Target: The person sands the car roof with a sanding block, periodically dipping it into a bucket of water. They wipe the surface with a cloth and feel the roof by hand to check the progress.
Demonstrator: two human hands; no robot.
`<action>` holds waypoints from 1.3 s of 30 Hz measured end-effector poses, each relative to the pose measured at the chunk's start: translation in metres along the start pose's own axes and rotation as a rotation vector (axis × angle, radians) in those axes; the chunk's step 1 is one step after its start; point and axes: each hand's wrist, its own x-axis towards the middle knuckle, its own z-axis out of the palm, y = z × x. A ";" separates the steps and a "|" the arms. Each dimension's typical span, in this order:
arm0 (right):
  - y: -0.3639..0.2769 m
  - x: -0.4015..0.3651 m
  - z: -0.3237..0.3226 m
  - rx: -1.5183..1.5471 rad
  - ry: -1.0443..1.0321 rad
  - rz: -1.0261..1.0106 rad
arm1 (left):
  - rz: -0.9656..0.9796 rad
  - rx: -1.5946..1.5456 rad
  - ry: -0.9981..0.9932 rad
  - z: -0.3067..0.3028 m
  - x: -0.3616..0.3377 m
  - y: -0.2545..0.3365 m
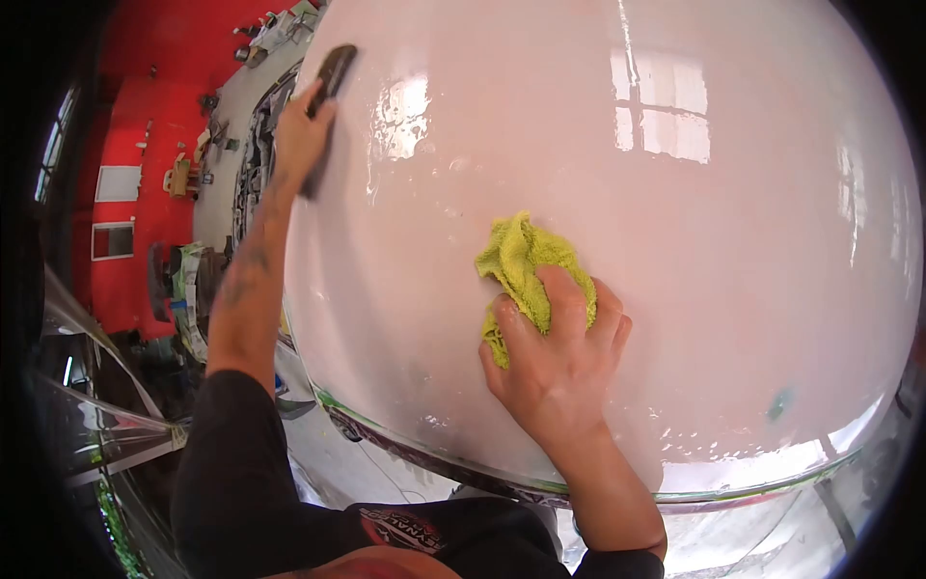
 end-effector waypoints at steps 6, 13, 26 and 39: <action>0.000 0.001 -0.002 0.016 -0.003 0.004 | 0.367 -0.242 -0.113 -0.019 -0.189 0.057; 0.002 -0.001 -0.002 0.023 -0.007 -0.002 | 0.076 -0.065 0.090 0.025 0.046 0.033; 0.002 -0.002 -0.001 0.051 0.002 -0.004 | 0.498 -0.060 0.023 0.017 -0.026 0.060; 0.000 -0.001 -0.004 0.058 -0.032 0.005 | 0.726 -0.060 -0.061 0.008 -0.085 0.093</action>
